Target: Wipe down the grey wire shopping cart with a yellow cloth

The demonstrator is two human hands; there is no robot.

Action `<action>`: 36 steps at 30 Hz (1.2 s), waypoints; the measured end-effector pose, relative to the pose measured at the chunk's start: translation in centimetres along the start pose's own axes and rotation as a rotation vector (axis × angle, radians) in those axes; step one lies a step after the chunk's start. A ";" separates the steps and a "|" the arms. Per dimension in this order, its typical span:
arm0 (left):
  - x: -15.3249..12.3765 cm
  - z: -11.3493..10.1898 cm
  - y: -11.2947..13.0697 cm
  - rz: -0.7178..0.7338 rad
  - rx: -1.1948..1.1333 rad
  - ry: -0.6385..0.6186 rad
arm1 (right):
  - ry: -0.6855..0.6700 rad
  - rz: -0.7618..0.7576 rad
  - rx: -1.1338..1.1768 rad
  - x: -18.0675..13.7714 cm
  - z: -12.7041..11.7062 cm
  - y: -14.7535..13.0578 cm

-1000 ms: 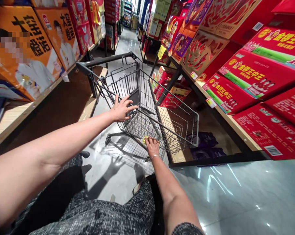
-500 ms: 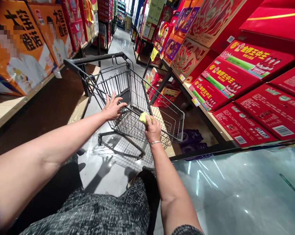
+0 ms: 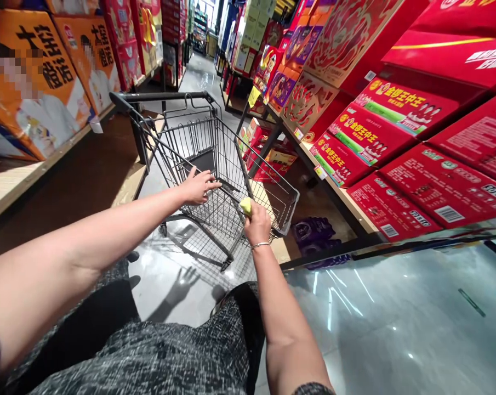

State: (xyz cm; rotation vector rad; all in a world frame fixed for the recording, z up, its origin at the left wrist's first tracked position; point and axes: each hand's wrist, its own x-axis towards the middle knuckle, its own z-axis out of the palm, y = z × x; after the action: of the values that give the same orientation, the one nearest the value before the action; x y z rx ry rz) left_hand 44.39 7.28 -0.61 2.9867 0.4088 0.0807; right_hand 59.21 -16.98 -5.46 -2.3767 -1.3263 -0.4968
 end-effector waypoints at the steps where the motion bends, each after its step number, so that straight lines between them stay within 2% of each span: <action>1: 0.0 0.1 0.2 -0.007 -0.010 -0.002 | -0.020 -0.050 -0.028 0.7 0.5 -1.4; 4: 0.1 0.0 -0.5 -0.033 -0.014 0.001 | -0.043 -0.193 -0.120 2.1 2.8 -4.4; 6: 0.1 -0.2 -1.6 -0.022 -0.010 -0.013 | -0.081 -0.284 -0.178 1.9 5.0 -5.4; 11: -0.6 0.1 -3.8 -0.069 -0.051 0.031 | -0.346 -0.542 -0.205 -2.5 11.0 -5.5; 14: -1.1 0.6 -4.8 -0.085 -0.051 0.063 | -0.407 -0.595 -0.168 -5.6 13.6 -5.4; 17: -1.6 0.8 -5.9 -0.101 -0.058 0.060 | -0.436 -0.603 -0.152 -7.2 14.9 -6.2; 19: -1.9 0.9 -6.4 -0.116 -0.070 0.065 | -0.435 -0.595 -0.157 -7.1 14.7 -7.1; 21: -2.0 0.9 -6.8 -0.144 -0.075 0.079 | -0.414 -0.581 -0.175 -6.2 13.4 -8.0; 24: -2.0 0.9 -6.8 -0.240 -0.065 0.086 | -0.351 -0.534 -0.217 -3.6 9.5 -9.0; 26: -1.9 0.8 -6.3 -0.303 -0.055 0.081 | -0.260 -0.479 -0.237 -1.7 6.2 -9.5; 29: -1.9 0.5 -4.9 -0.274 -0.038 0.084 | -0.086 -0.398 -0.249 -0.2 2.6 -10.0; 31: -2.3 0.5 -3.6 -0.129 -0.022 0.028 | -0.045 -0.367 -0.261 -0.6 2.2 -10.0; 33: -2.9 0.6 -2.2 0.017 -0.011 -0.053 | -0.111 -0.357 -0.283 -2.3 3.6 -9.7; 36: -3.9 1.0 -0.7 0.041 -0.024 -0.076 | -0.278 -0.399 -0.304 -6.1 7.2 -8.9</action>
State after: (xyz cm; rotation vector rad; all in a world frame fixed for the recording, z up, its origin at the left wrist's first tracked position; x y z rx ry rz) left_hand 40.53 6.82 -1.80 2.9634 0.3353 -0.0232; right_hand 49.45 -13.65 -13.24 -2.4907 -1.9980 -0.5212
